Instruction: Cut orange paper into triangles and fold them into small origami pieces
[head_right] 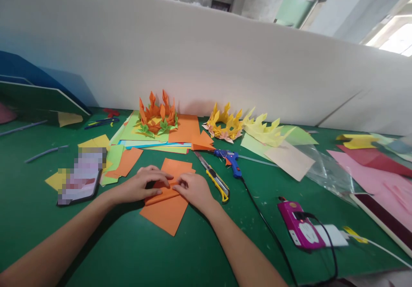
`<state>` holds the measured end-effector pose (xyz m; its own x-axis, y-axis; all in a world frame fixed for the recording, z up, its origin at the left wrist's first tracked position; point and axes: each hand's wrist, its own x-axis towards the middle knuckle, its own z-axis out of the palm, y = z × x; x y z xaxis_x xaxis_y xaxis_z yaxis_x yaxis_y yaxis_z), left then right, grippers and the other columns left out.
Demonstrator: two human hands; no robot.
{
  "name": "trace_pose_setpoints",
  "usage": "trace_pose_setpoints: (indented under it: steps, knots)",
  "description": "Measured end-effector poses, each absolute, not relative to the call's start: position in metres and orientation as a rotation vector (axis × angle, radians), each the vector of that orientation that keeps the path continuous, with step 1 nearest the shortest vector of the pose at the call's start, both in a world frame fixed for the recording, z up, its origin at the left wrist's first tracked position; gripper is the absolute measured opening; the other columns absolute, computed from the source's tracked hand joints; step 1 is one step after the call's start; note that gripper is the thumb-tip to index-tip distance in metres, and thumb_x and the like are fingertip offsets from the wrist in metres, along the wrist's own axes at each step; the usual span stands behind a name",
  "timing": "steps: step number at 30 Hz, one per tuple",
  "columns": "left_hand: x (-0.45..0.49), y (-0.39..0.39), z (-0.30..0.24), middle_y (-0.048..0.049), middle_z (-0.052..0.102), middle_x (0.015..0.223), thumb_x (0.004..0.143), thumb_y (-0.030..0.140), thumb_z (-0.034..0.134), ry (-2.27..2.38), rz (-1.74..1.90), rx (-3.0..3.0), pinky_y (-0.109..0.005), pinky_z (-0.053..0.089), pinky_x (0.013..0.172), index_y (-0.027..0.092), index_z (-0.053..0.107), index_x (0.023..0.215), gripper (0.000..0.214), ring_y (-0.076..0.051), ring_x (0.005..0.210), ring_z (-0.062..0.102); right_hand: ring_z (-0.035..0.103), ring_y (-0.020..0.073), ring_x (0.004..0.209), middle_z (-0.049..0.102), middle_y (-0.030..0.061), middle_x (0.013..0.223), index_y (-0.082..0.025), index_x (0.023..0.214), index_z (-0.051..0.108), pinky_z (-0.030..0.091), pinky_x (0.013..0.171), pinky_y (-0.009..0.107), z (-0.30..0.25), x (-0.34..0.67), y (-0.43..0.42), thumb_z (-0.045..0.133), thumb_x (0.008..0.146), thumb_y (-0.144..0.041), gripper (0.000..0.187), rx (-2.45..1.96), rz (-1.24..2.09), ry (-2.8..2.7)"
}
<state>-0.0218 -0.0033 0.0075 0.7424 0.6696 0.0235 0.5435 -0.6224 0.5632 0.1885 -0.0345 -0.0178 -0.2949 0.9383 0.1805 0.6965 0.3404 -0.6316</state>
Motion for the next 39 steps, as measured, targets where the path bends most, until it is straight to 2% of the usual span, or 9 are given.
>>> trace_pose_setpoints:
  steps: [6,8,11,13,16,23,31,36,39]
  knots:
    - [-0.023,-0.001,0.0,0.0032,0.064,0.121,0.087,0.017,0.047,0.865,0.307,2.506,-0.041,0.032,0.093,0.039,0.07,0.099,0.033,-0.021,0.104,0.049,0.05,0.0106,0.053,0.055,-0.0037,0.057,-0.018,0.067,0.058,0.033,0.05,0.021,-0.018,0.187,-0.035,0.067,0.076,-0.022,0.014,-1.451,0.588,-2.096]
    - [-0.024,-0.001,-0.002,0.0022,0.064,0.12,0.088,0.019,0.046,0.858,0.331,2.515,-0.041,0.033,0.092,0.038,0.07,0.099,0.033,-0.021,0.103,0.049,0.051,0.011,0.052,0.055,-0.0046,0.056,-0.018,0.077,0.06,0.034,0.05,0.02,-0.019,0.188,-0.036,0.065,0.077,-0.022,0.006,-1.458,0.629,-2.07]
    - [-0.023,-0.001,-0.003,0.0018,0.064,0.12,0.088,0.019,0.045,0.858,0.338,2.517,-0.041,0.033,0.092,0.037,0.07,0.099,0.033,-0.021,0.103,0.049,0.054,0.0121,0.053,0.059,-0.0038,0.06,-0.018,0.093,0.062,0.039,0.052,0.022,-0.02,0.194,-0.037,0.062,0.08,-0.02,0.014,-1.358,0.663,-2.083]
    - [-0.023,-0.001,-0.004,0.0021,0.064,0.121,0.089,0.018,0.043,0.875,0.321,2.521,-0.041,0.032,0.092,0.036,0.07,0.099,0.034,-0.021,0.103,0.049,0.059,0.0141,0.065,0.065,0.0011,0.072,-0.019,0.088,0.065,0.043,0.061,0.024,-0.019,0.201,-0.039,0.058,0.084,-0.017,0.009,-1.183,0.602,-2.19]
    - [-0.022,-0.001,-0.003,0.0018,0.064,0.12,0.09,0.019,0.041,0.9,0.298,2.535,-0.041,0.032,0.09,0.037,0.07,0.1,0.035,-0.021,0.104,0.049,0.06,0.0166,0.076,0.067,0.0055,0.08,-0.019,0.084,0.069,0.044,0.068,0.026,-0.017,0.209,-0.042,0.053,0.088,-0.016,0.017,-1.015,0.503,-2.328]
    - [-0.023,-0.002,-0.004,0.0005,0.066,0.117,0.092,0.022,0.039,0.887,0.349,2.549,-0.039,0.034,0.089,0.036,0.071,0.099,0.035,-0.021,0.103,0.049,0.059,0.017,0.079,0.065,0.0072,0.086,-0.02,0.094,0.07,0.046,0.071,0.028,-0.013,0.216,-0.044,0.048,0.089,-0.012,0.024,-0.96,0.446,-2.414]
    - [-0.022,-0.002,-0.005,0.0,0.066,0.117,0.092,0.02,0.041,0.9,0.351,2.543,-0.039,0.034,0.089,0.034,0.07,0.099,0.033,-0.02,0.104,0.052,0.057,0.0181,0.079,0.065,0.0077,0.085,-0.019,0.092,0.072,0.046,0.07,0.03,-0.016,0.217,-0.044,0.048,0.085,-0.007,0.028,-0.917,0.37,-2.447]
    - [-0.022,-0.003,-0.002,-0.0012,0.064,0.121,0.086,0.023,0.053,0.887,0.332,2.533,-0.041,0.032,0.093,0.031,0.068,0.103,0.024,-0.022,0.108,0.05,0.057,0.0192,0.079,0.065,0.0087,0.085,-0.017,0.092,0.073,0.046,0.07,0.031,-0.013,0.216,-0.044,0.048,0.085,-0.008,0.027,-0.923,0.369,-2.466]
    - [-0.021,-0.004,0.0,-0.0011,0.062,0.123,0.086,0.022,0.054,0.896,0.303,2.537,-0.042,0.032,0.093,0.032,0.068,0.104,0.025,-0.023,0.109,0.05,0.057,0.019,0.079,0.065,0.0087,0.085,-0.017,0.092,0.073,0.047,0.07,0.031,-0.012,0.215,-0.044,0.048,0.086,-0.008,0.027,-0.931,0.381,-2.47]
